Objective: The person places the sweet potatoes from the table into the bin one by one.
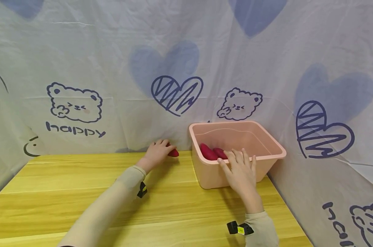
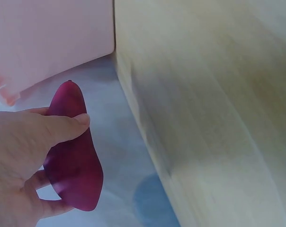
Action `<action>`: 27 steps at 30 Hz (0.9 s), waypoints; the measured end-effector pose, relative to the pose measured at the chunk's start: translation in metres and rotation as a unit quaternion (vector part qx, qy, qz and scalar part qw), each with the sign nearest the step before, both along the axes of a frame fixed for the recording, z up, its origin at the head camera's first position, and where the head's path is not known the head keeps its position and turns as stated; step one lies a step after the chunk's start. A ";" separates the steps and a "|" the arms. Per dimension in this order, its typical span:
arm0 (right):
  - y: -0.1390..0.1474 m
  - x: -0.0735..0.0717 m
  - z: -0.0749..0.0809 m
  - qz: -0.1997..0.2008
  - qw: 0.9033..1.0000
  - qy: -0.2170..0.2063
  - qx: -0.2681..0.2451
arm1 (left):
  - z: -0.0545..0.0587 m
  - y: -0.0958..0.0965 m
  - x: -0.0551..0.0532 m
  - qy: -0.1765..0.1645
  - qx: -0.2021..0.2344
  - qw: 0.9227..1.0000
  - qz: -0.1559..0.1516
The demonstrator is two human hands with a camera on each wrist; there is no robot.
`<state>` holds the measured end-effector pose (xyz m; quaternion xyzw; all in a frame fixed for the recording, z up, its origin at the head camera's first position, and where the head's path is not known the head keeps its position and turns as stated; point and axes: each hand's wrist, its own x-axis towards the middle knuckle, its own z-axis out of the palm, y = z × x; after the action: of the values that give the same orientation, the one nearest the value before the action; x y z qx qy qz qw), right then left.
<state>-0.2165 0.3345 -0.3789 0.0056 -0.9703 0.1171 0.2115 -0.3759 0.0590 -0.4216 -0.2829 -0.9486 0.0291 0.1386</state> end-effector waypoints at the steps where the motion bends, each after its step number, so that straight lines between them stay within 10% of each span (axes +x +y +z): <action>1: 0.000 0.000 0.000 0.000 1.000 0.001 0.000 | 0.002 0.000 0.001 0.002 0.002 1.000 -0.002; 27: -0.001 0.003 0.002 -0.001 1.000 -0.002 0.005 | 0.037 -0.006 0.006 0.044 0.017 0.999 -0.012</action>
<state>-0.2133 0.3332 -0.3764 0.0054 -0.9713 0.1116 0.2101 -0.3699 0.0529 -0.3851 -0.2899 -0.9386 0.0233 0.1854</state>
